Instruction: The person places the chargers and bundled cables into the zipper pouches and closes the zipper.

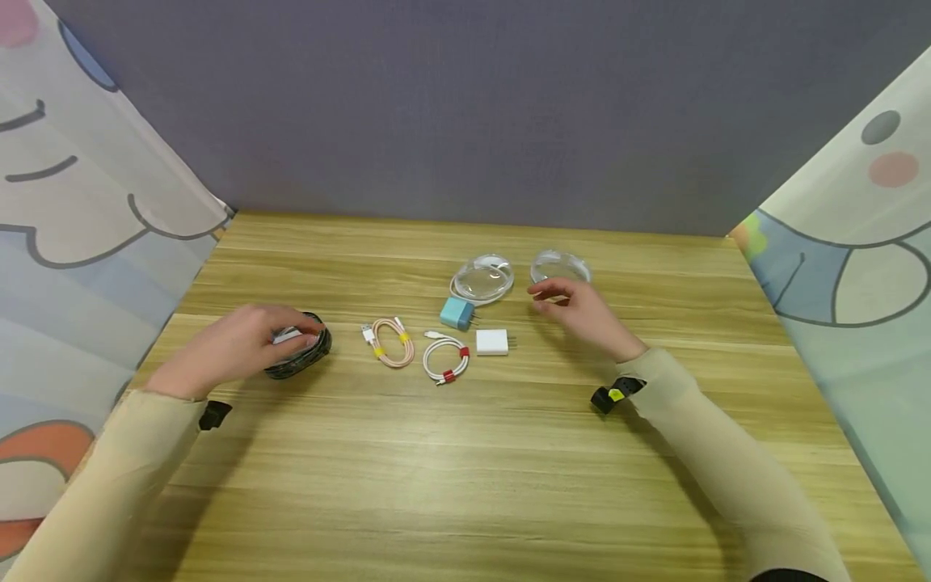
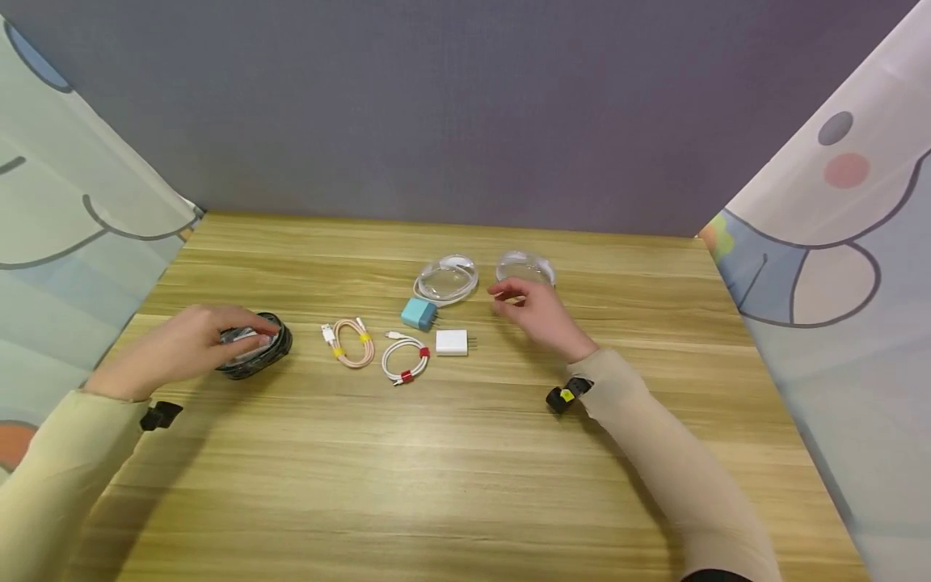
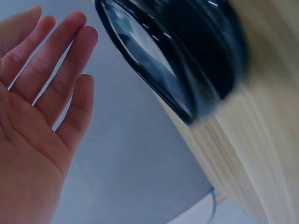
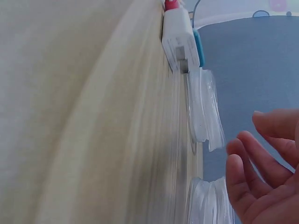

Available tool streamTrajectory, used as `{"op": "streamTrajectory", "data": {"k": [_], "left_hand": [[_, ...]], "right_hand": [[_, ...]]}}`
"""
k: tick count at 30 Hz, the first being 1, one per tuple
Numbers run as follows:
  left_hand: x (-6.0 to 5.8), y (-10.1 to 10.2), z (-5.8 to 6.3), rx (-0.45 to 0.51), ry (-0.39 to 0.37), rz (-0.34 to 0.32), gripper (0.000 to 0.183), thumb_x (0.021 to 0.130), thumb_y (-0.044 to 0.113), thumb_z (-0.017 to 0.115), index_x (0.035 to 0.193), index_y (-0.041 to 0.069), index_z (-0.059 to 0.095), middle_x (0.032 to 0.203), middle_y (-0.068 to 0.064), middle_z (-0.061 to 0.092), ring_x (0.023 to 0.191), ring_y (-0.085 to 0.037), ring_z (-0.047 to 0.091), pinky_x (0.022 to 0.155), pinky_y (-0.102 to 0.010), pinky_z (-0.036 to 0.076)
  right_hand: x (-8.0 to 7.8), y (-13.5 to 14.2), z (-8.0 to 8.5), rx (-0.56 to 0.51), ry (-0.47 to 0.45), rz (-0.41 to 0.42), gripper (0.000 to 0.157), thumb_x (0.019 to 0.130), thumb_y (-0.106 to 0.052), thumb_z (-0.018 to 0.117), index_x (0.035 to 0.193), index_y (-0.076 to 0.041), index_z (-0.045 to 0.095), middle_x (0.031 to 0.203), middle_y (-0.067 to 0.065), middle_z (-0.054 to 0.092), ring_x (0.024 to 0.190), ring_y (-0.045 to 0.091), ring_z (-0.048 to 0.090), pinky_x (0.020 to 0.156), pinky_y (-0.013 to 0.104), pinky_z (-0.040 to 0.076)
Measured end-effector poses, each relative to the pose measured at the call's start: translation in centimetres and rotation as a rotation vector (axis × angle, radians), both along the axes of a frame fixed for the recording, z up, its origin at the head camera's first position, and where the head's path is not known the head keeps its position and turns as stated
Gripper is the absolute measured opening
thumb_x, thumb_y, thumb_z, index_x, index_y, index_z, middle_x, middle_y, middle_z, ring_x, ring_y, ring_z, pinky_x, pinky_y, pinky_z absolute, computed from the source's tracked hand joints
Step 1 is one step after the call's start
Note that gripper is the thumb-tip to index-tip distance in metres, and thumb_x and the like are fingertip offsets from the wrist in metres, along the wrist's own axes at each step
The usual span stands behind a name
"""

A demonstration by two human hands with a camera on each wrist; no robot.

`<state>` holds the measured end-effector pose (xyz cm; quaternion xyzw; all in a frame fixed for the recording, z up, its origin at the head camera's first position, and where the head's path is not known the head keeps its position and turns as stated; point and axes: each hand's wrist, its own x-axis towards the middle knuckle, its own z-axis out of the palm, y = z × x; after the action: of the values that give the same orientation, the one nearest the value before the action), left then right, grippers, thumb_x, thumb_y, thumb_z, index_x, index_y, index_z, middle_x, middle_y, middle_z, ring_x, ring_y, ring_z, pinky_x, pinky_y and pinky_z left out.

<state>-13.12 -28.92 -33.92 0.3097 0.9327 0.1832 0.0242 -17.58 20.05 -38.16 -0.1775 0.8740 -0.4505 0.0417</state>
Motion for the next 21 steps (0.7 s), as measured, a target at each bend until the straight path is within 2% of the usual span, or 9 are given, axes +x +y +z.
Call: {"op": "streamTrajectory", "data": {"k": [6, 8, 13, 16, 21], "left_hand": [[-1.4, 2.5, -0.3, 0.033, 0.010, -0.072, 0.020, 0.096, 0.022, 0.069, 0.113, 0.014, 0.076, 0.111, 0.002, 0.072, 0.095, -0.014, 0.068, 0.077, -0.040, 0.053], [-1.8, 3.4, -0.4, 0.048, -0.007, -0.097, 0.020, 0.096, 0.021, 0.069, 0.113, 0.014, 0.076, 0.111, 0.002, 0.072, 0.092, -0.012, 0.067, 0.075, -0.038, 0.053], [-2.8, 5.6, -0.4, 0.072, -0.049, -0.139, 0.020, 0.096, 0.023, 0.068, 0.113, 0.016, 0.076, 0.110, 0.005, 0.072, 0.094, -0.011, 0.067, 0.079, -0.040, 0.054], [-3.4, 6.7, -0.4, 0.076, -0.075, -0.159, 0.019, 0.096, 0.023, 0.069, 0.113, 0.016, 0.076, 0.111, 0.005, 0.072, 0.098, -0.013, 0.067, 0.083, -0.043, 0.054], [-4.4, 8.1, -0.5, 0.076, -0.123, -0.207, 0.021, 0.098, 0.021, 0.066, 0.115, 0.014, 0.075, 0.113, 0.004, 0.072, 0.098, -0.012, 0.067, 0.084, -0.041, 0.054]], "right_hand": [[-1.7, -1.4, 0.0, -0.003, 0.153, 0.033, 0.034, 0.087, 0.005, 0.071, 0.121, 0.004, 0.067, 0.128, 0.015, 0.064, 0.112, 0.031, 0.062, 0.090, 0.042, 0.054], [-2.3, -2.0, -0.1, 0.026, 0.207, 0.051, 0.036, 0.086, 0.006, 0.072, 0.122, 0.003, 0.067, 0.133, 0.015, 0.062, 0.116, 0.032, 0.060, 0.091, 0.042, 0.054], [-3.4, -3.2, 0.1, 0.141, 0.287, 0.090, 0.043, 0.085, 0.005, 0.073, 0.127, -0.002, 0.065, 0.143, 0.015, 0.054, 0.128, 0.034, 0.052, 0.098, 0.045, 0.050], [-3.9, -3.6, 0.1, 0.226, 0.297, 0.096, 0.051, 0.085, 0.004, 0.073, 0.133, -0.004, 0.062, 0.149, 0.014, 0.047, 0.134, 0.035, 0.046, 0.106, 0.048, 0.042], [-4.4, -4.0, 0.0, 0.315, 0.249, 0.120, 0.061, 0.084, 0.004, 0.074, 0.141, -0.008, 0.055, 0.154, 0.013, 0.041, 0.139, 0.034, 0.041, 0.113, 0.049, 0.032]]}}
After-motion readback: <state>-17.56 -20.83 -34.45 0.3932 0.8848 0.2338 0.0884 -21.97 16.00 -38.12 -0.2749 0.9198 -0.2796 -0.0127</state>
